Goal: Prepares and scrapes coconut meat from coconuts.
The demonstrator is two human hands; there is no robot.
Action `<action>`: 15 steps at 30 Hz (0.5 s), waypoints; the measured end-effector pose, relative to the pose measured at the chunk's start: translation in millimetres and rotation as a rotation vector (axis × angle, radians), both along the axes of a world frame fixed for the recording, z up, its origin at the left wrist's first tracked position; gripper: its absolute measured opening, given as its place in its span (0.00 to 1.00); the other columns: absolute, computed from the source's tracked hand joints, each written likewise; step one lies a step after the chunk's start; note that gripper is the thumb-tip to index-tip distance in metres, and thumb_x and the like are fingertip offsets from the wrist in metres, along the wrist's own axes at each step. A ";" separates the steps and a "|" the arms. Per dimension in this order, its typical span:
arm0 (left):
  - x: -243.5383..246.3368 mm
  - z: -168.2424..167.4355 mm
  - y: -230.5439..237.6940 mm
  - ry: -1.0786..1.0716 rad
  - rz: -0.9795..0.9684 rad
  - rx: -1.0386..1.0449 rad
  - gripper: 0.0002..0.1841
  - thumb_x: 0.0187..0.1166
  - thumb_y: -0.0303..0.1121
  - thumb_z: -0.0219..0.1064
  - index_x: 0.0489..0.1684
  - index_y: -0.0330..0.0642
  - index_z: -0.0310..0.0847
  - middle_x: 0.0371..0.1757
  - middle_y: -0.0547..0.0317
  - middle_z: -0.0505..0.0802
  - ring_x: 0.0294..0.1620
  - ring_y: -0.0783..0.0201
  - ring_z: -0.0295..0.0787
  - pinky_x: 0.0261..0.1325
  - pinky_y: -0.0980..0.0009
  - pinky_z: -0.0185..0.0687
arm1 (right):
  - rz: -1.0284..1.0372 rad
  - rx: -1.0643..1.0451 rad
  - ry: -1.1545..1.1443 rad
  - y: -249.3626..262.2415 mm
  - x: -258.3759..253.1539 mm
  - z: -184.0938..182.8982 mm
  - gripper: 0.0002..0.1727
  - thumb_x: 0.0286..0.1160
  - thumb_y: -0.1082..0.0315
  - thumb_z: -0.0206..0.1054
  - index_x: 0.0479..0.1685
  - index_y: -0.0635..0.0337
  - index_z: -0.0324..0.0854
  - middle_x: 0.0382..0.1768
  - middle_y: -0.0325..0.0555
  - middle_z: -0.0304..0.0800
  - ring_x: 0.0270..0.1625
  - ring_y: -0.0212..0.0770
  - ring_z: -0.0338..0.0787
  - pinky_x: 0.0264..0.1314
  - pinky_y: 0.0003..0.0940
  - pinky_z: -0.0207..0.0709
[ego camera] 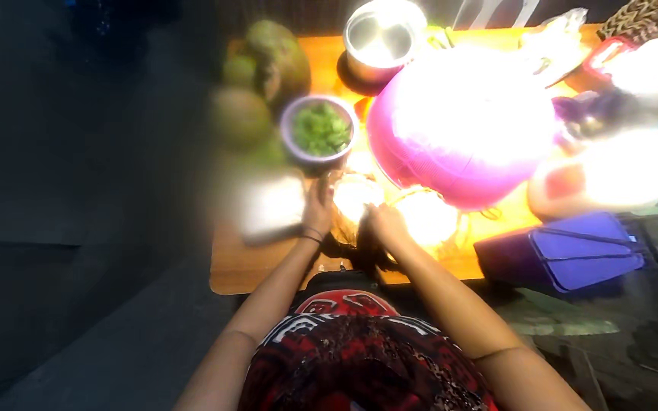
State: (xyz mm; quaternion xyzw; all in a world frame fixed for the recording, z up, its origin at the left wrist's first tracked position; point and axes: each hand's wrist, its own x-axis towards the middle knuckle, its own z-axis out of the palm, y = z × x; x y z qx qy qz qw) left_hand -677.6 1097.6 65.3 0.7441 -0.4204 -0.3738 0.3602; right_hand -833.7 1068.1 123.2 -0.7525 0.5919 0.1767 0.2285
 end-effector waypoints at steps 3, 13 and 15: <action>-1.4 -0.9 0.0 -0.020 0.012 -0.007 0.33 0.94 0.48 0.51 0.93 0.42 0.52 0.86 0.39 0.72 0.81 0.44 0.76 0.81 0.45 0.69 | -0.031 0.006 -0.079 0.8 7.0 -9.3 0.20 0.86 0.66 0.60 0.73 0.58 0.81 0.59 0.64 0.90 0.63 0.66 0.89 0.62 0.65 0.81; 0.6 -4.6 4.3 0.038 0.007 -0.081 0.31 0.95 0.47 0.48 0.93 0.42 0.53 0.86 0.39 0.72 0.83 0.45 0.73 0.83 0.46 0.66 | -0.137 -0.015 -0.075 -1.7 22.7 -7.8 0.49 0.81 0.23 0.44 0.63 0.65 0.83 0.55 0.64 0.91 0.63 0.63 0.90 0.62 0.64 0.79; 1.9 -7.2 4.8 0.032 -0.001 -0.094 0.30 0.96 0.46 0.46 0.93 0.41 0.53 0.86 0.38 0.72 0.82 0.45 0.74 0.83 0.46 0.67 | -0.138 -0.029 -0.050 -1.0 28.4 -5.0 0.52 0.79 0.21 0.44 0.61 0.67 0.83 0.53 0.64 0.92 0.62 0.63 0.91 0.61 0.64 0.80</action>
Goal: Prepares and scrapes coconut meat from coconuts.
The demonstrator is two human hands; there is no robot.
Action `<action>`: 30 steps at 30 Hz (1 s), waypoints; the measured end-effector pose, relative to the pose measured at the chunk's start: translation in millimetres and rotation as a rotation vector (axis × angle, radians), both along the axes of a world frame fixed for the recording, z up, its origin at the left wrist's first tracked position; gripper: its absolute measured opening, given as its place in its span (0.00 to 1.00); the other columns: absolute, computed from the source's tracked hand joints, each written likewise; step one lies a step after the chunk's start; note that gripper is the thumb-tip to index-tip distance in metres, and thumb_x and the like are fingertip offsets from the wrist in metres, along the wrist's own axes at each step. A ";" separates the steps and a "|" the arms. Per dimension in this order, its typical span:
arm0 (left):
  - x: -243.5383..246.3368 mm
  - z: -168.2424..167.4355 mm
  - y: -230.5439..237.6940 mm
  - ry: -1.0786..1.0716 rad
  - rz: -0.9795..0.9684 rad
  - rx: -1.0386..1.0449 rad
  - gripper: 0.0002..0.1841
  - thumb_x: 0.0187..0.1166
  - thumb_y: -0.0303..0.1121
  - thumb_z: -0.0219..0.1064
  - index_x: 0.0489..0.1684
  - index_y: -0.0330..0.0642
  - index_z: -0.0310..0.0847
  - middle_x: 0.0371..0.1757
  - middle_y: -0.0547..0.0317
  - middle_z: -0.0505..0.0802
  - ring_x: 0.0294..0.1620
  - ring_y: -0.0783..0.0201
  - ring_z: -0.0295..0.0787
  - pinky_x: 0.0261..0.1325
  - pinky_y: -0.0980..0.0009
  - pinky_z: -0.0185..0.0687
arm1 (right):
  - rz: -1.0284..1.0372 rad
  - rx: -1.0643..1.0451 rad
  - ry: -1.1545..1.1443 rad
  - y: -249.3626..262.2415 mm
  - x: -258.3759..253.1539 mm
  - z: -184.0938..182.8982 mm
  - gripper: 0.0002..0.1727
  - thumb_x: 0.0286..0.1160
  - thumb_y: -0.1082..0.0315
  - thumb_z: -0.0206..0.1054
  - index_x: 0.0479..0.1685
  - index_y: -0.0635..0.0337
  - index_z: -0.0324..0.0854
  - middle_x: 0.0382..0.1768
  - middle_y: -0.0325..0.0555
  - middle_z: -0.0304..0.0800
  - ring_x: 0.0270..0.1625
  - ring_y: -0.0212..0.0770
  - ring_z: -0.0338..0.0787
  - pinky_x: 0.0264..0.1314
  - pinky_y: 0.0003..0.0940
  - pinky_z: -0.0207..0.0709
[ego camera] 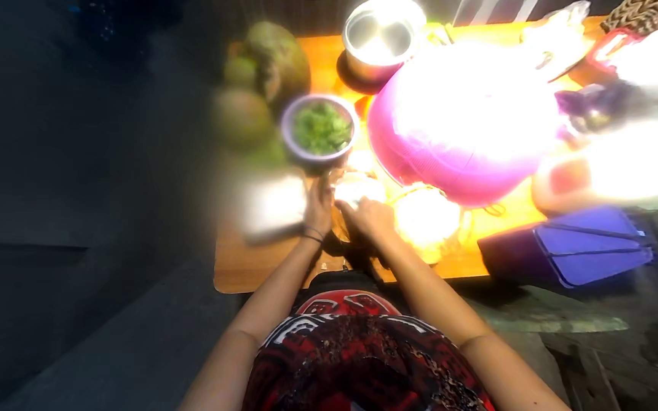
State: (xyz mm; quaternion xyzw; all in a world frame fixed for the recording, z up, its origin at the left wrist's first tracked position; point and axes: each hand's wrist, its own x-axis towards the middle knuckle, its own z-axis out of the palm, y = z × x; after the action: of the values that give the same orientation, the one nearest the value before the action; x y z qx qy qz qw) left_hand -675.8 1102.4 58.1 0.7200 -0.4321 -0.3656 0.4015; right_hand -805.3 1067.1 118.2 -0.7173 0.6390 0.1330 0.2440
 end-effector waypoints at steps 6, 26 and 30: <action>-0.3 -0.4 -0.6 -0.019 -0.003 -0.003 0.30 0.96 0.47 0.46 0.92 0.40 0.54 0.85 0.38 0.72 0.82 0.44 0.74 0.83 0.46 0.66 | -0.003 0.015 -0.004 -7.8 -1.6 -5.2 0.52 0.77 0.20 0.44 0.50 0.67 0.87 0.51 0.63 0.92 0.61 0.62 0.91 0.58 0.63 0.81; 55.1 19.7 25.9 -0.044 0.258 -0.273 0.25 0.95 0.36 0.43 0.82 0.28 0.66 0.77 0.33 0.79 0.75 0.49 0.78 0.76 0.56 0.73 | -0.109 -0.051 -0.145 -33.9 -50.3 -22.7 0.47 0.76 0.23 0.54 0.44 0.68 0.88 0.48 0.68 0.91 0.59 0.69 0.89 0.58 0.72 0.77; 106.4 13.9 41.9 -0.230 0.442 -0.165 0.27 0.96 0.40 0.43 0.84 0.30 0.64 0.81 0.32 0.75 0.84 0.43 0.69 0.87 0.53 0.60 | -0.128 -0.068 -0.156 -33.2 -55.8 -21.7 0.47 0.78 0.24 0.54 0.44 0.68 0.88 0.48 0.68 0.91 0.59 0.68 0.90 0.58 0.72 0.77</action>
State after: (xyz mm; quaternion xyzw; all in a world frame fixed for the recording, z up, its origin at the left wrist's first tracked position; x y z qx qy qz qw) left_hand -569.3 1144.3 72.0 0.7986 -0.3356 -0.1483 0.4771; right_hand -861.1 1033.9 96.5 -0.6910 0.6668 0.0392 0.2764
